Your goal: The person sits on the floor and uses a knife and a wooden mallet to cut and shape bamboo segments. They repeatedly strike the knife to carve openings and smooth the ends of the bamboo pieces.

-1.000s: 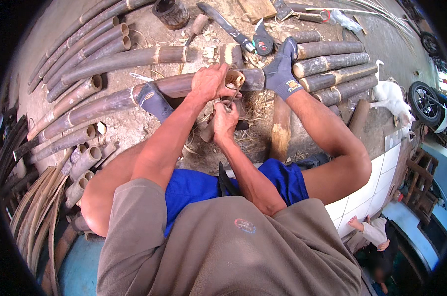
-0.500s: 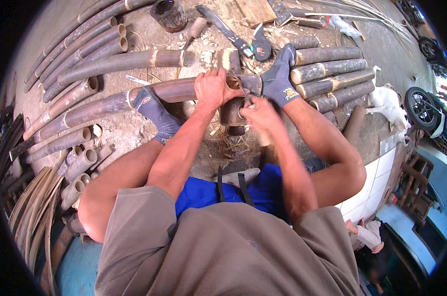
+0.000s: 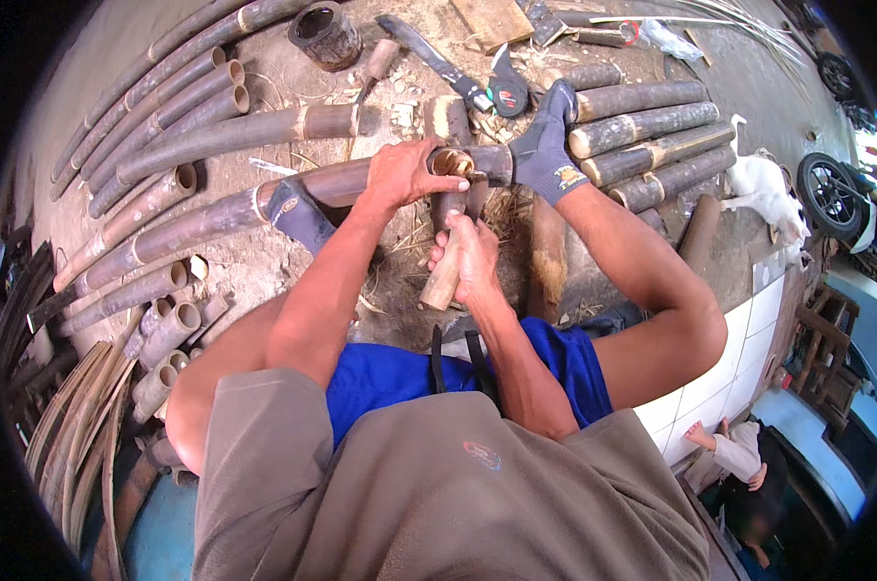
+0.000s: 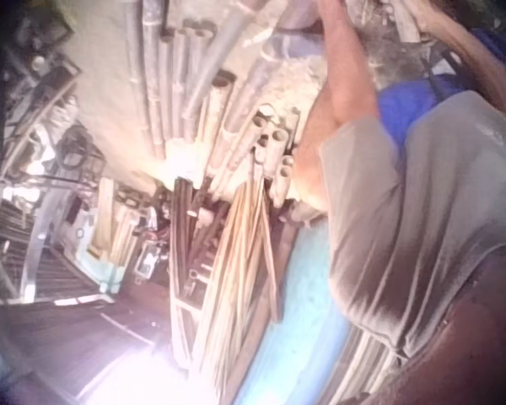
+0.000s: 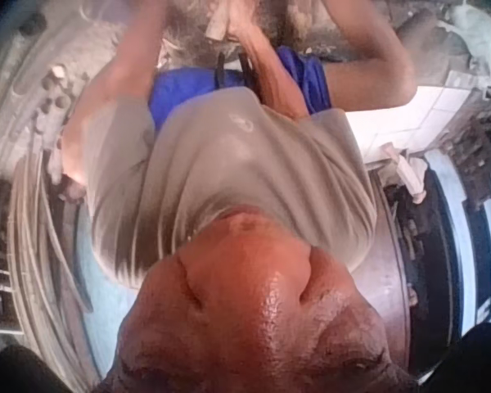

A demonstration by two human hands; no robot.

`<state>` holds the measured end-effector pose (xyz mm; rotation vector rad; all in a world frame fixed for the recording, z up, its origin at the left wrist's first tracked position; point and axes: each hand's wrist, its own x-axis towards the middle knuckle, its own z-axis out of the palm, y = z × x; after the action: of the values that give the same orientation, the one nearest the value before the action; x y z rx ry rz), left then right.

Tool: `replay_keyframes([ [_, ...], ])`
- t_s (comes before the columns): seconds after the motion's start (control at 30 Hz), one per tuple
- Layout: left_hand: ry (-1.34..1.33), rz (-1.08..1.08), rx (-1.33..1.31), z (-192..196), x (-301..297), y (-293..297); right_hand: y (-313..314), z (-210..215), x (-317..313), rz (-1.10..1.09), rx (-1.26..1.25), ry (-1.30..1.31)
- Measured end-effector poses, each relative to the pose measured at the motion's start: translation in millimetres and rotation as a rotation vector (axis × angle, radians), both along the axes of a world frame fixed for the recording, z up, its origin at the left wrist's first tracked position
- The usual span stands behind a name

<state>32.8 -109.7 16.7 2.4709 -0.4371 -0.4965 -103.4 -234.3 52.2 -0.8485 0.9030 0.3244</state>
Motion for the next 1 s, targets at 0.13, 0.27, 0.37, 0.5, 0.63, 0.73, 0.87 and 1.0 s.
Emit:
replay_keyframes([
  [0.13, -0.048, 0.075, 0.052, -2.7, -5.0, -9.2, -28.8, 4.8, 5.6, 0.171, -0.079, 0.03],
  [0.27, -0.108, 0.085, 0.109, -6.7, -4.9, -14.8, -60.7, 7.8, 19.9, 0.339, -0.103, 0.044],
  [0.37, -0.13, 0.111, 0.13, -8.7, -6.8, -17.3, -78.4, 7.7, 28.7, 0.47, -0.139, 0.036],
  [0.5, -0.139, 0.167, 0.161, -3.8, -8.9, -21.8, -93.1, 12.0, 39.8, 0.566, -0.13, 0.042],
  [0.63, -0.087, 0.22, 0.152, -2.1, -4.2, -26.0, -109.2, 24.1, 65.9, 0.746, -0.243, 0.044],
  [0.73, -0.075, 0.234, 0.172, -9.3, -3.1, -28.3, -119.8, 24.5, 84.1, 0.871, -0.269, 0.053],
  [0.87, -0.1, 0.264, 0.15, -13.4, -4.3, -28.4, -129.4, 27.3, 106.3, 1.02, -0.272, 0.044],
  [1.0, -0.154, 0.297, 0.123, -13.8, -9.1, -28.5, -133.7, 21.2, 131.7, 1.179, -0.376, 0.07],
])
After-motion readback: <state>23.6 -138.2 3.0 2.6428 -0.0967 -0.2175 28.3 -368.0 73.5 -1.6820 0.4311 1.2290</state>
